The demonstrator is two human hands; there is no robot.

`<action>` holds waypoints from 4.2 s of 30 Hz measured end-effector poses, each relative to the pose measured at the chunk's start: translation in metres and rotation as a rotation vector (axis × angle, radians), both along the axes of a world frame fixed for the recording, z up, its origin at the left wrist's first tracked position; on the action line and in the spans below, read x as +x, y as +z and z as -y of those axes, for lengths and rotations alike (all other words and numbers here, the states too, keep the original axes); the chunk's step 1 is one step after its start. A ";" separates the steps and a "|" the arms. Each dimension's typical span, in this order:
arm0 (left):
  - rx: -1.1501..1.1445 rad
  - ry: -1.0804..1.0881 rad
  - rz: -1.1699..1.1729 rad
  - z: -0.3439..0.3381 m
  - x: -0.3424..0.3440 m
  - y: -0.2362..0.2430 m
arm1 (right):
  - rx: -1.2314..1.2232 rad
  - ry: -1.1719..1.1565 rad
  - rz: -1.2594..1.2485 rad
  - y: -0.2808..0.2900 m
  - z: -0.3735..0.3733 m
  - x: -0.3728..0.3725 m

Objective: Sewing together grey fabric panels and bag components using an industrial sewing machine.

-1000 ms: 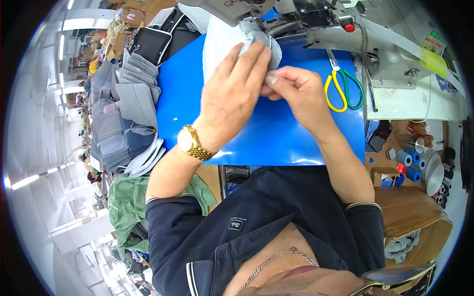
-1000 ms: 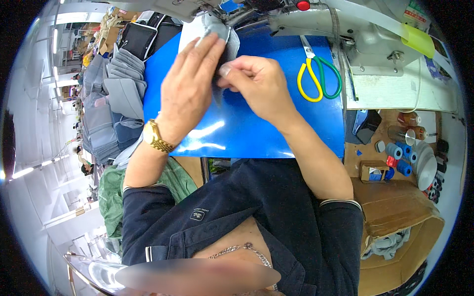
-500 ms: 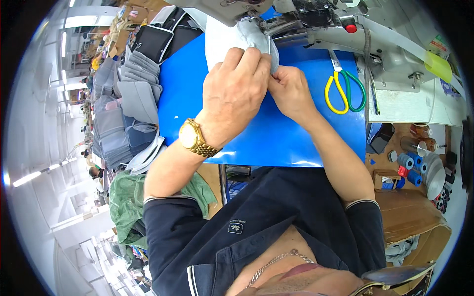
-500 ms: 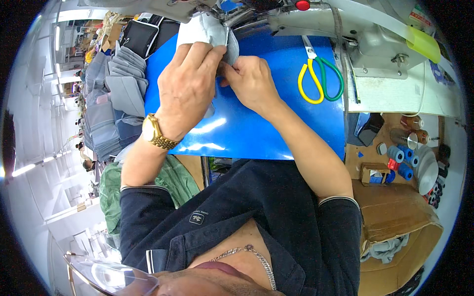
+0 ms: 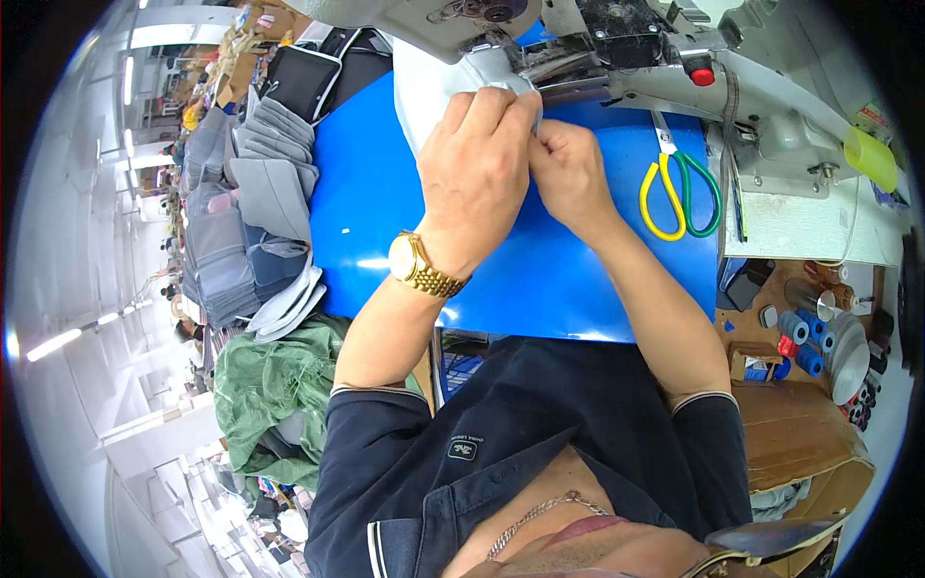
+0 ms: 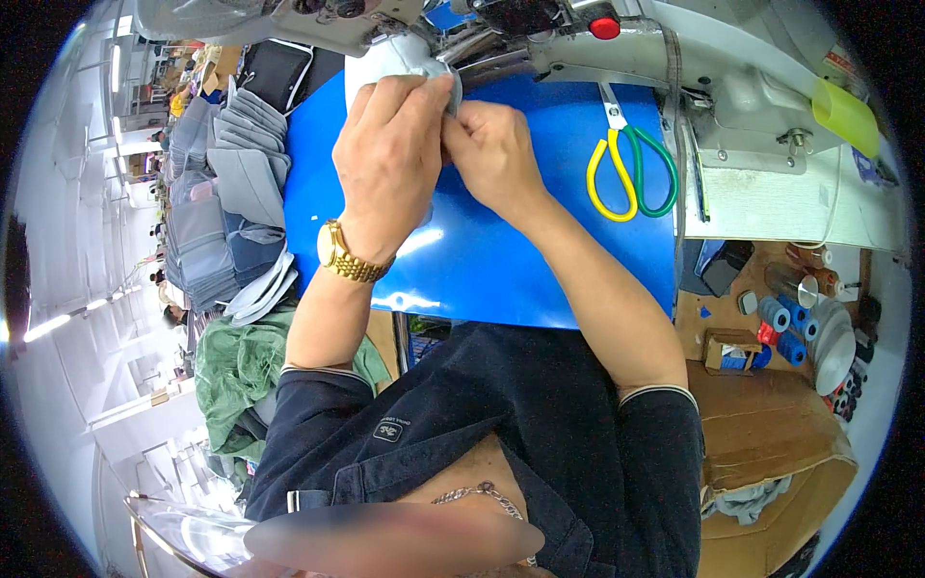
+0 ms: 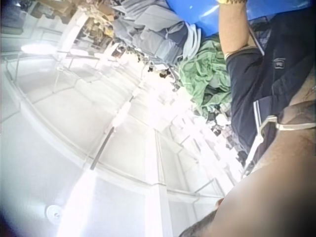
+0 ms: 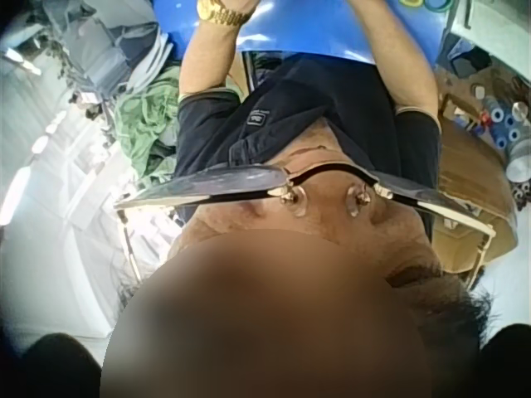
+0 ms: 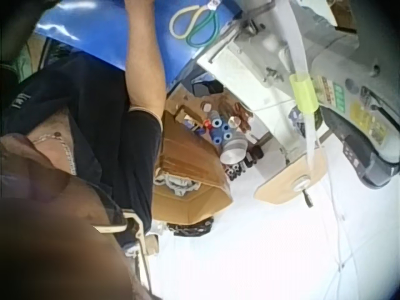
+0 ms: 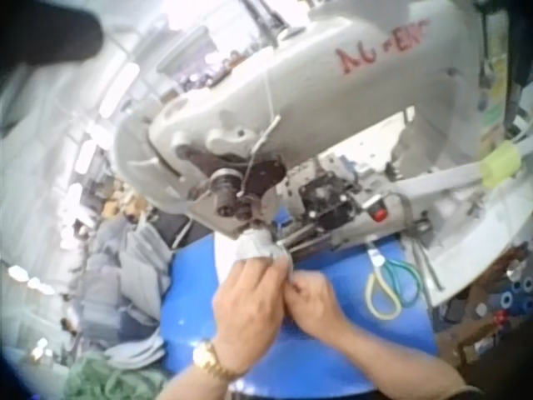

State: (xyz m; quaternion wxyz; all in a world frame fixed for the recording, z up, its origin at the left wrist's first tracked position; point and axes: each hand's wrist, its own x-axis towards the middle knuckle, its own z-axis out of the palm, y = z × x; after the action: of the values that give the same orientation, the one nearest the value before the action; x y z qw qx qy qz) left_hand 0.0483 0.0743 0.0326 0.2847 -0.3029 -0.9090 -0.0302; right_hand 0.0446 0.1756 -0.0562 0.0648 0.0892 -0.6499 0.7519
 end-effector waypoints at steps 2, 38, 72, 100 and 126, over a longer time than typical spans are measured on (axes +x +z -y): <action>0.014 0.019 -0.013 -0.001 -0.001 -0.003 | 0.067 -0.031 0.011 0.006 0.000 -0.004; 0.709 0.085 0.854 0.036 -0.048 -0.017 | 0.041 0.407 0.069 0.016 -0.049 -0.006; 0.017 0.011 0.234 -0.005 0.058 0.030 | -0.905 0.532 0.416 0.001 -0.027 0.061; 0.521 0.037 0.309 0.045 0.030 -0.010 | 0.184 0.125 0.183 0.014 -0.050 -0.011; -0.612 -0.207 -0.214 0.029 0.000 0.055 | -0.350 0.114 0.348 0.028 -0.006 0.019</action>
State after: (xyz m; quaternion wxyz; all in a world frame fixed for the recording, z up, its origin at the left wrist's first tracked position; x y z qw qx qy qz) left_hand 0.0482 0.0458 0.0878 0.2696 -0.4663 -0.8055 0.2471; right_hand 0.0633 0.1819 -0.0279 -0.0761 -0.0180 -0.5053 0.8594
